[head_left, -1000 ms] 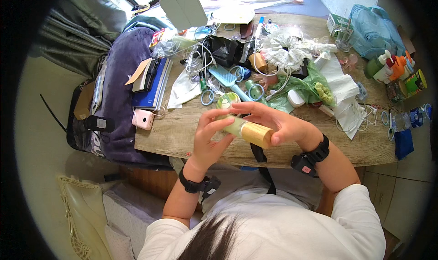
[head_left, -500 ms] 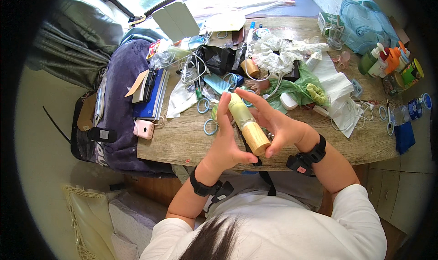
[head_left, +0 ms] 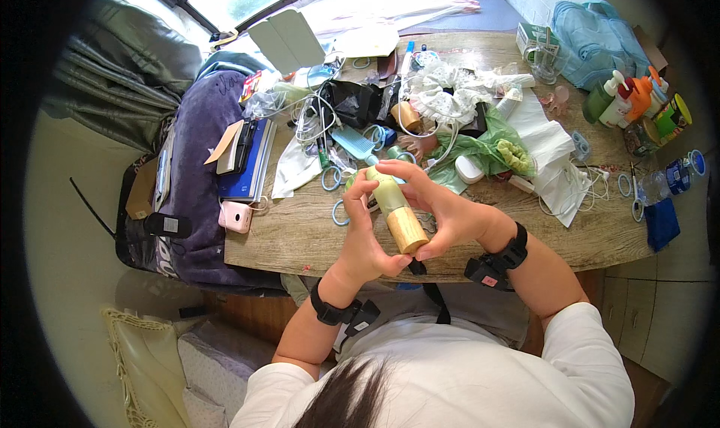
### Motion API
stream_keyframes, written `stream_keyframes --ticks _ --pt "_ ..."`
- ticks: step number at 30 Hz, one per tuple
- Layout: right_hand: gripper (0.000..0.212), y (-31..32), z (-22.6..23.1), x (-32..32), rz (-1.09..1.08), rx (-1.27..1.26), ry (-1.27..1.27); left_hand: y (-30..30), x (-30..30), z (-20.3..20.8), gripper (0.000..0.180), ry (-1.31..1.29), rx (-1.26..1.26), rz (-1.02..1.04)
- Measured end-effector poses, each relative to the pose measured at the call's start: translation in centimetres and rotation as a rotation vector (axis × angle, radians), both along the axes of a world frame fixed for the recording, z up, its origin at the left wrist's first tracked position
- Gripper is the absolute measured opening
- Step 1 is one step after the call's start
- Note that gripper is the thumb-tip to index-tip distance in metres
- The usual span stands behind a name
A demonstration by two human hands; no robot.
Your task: Organizing and sorting small personal items, jewelry, and containers on a cluttered desk.
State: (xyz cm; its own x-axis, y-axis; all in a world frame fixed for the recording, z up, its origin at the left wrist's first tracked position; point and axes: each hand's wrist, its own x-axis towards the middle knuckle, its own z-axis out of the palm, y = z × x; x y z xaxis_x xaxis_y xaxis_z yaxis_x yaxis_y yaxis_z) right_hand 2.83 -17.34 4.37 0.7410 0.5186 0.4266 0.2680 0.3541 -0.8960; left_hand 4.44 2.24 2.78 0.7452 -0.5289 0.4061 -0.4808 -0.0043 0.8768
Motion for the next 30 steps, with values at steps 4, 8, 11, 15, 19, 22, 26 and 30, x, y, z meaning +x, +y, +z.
stream_keyframes --ticks 4,8,11,15,19,22,26,30 --pt "0.103 -0.5 -0.2 -0.1 -0.034 -0.103 -0.049 0.0 0.1 -0.3 0.105 0.006 -0.017 -0.028" --pt "0.117 0.0 -0.9 0.4 -0.052 -0.114 -0.056 0.2 -0.1 0.3 0.109 0.164 -0.019 -0.029" --pt "0.099 0.2 0.5 -0.1 -0.124 -0.213 -0.180 -0.3 -0.8 1.7 0.111 0.181 -0.082 0.003" --pt "0.061 0.3 0.4 -0.1 -0.167 -0.155 -0.190 -0.6 -0.8 1.7 0.122 0.283 -0.063 -0.062" --pt "0.043 0.1 1.8 -0.7 -0.339 -0.142 -0.195 1.2 -0.3 1.9 0.110 -0.082 0.249 0.052" --pt "0.042 -0.4 1.8 -0.4 -0.534 -0.040 -0.250 0.4 0.0 1.4 0.096 -0.134 0.027 0.159" --pt "0.039 -4.6 2.3 -0.5 -0.748 0.120 -0.183 0.9 1.9 -0.5 0.081 -0.141 0.019 0.262" --pt "0.041 -9.1 4.0 -2.2 -0.889 0.214 0.077 4.2 1.8 -1.1 0.074 -0.116 0.067 0.375"
